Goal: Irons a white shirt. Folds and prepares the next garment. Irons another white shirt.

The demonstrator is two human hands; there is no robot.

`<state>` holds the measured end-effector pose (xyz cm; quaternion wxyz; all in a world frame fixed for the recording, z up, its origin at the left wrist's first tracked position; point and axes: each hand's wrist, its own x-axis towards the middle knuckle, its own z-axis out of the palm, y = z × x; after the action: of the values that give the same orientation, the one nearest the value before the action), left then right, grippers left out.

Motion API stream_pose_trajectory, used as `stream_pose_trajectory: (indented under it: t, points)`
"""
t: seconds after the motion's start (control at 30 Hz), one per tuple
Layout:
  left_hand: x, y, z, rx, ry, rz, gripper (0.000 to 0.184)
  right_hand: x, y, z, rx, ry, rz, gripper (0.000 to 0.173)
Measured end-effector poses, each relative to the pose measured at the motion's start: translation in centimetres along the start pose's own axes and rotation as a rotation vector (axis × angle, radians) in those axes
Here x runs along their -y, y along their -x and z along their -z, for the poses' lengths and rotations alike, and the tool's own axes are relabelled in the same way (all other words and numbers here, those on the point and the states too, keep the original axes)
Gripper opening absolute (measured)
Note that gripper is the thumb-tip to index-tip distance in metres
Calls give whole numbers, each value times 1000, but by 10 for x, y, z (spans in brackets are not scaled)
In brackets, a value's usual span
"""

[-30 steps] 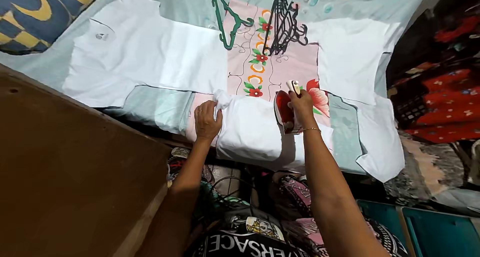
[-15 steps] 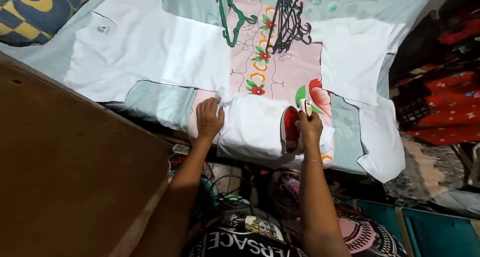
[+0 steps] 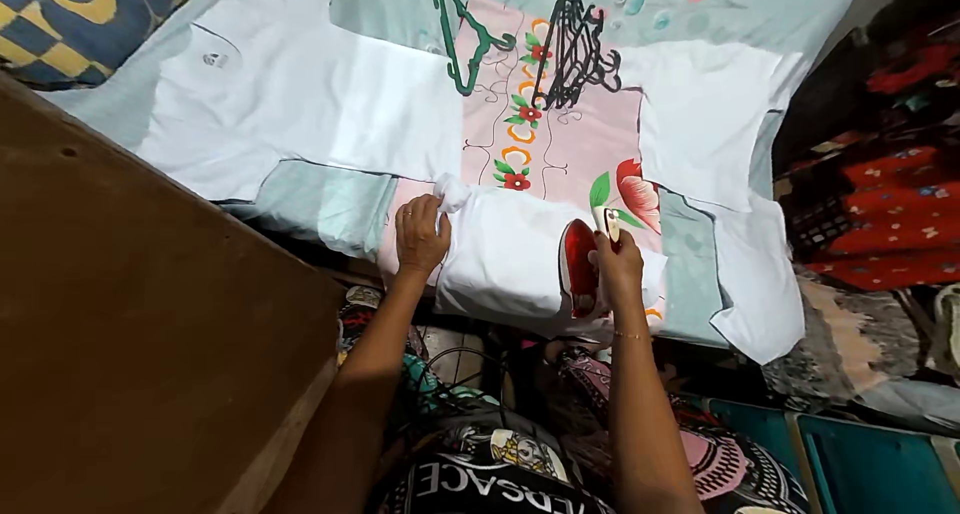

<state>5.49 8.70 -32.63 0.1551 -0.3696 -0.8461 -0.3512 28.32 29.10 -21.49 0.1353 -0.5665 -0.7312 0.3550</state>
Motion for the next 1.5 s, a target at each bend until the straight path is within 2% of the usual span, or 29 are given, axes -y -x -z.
stream_pose_trajectory:
  t: [0.17,0.27,0.47,0.57,0.73,0.8,1.0,1.17,1.33,1.5]
  points:
    - [-1,0,0,-10,-8,2,30,-4,13,-8,-159,-57,-52,42]
    - [0,0,1,-9,-15,-2,30,4,-5,-13,-192,-96,-62,39]
    - [-1,0,0,-20,3,-7,29,24,-52,-18,-202,-69,-102,46]
    - [-3,-1,4,23,7,19,30,21,-53,-12,-104,-158,-21,45]
    - [-2,0,0,4,22,24,30,2,-18,3,319,-108,243,39]
    - [-2,0,-1,-15,15,22,30,1,-11,2,402,-94,320,37]
    - [-2,0,-4,-25,-8,21,29,46,-24,-43,256,-61,284,41]
    - [-3,0,-1,-1,-6,25,29,80,-50,-65,239,-92,278,44]
    - [-2,0,0,6,-1,17,30,68,-34,-45,309,1,276,46]
    - [-2,0,-3,-43,-3,3,29,41,-20,-28,76,54,163,41]
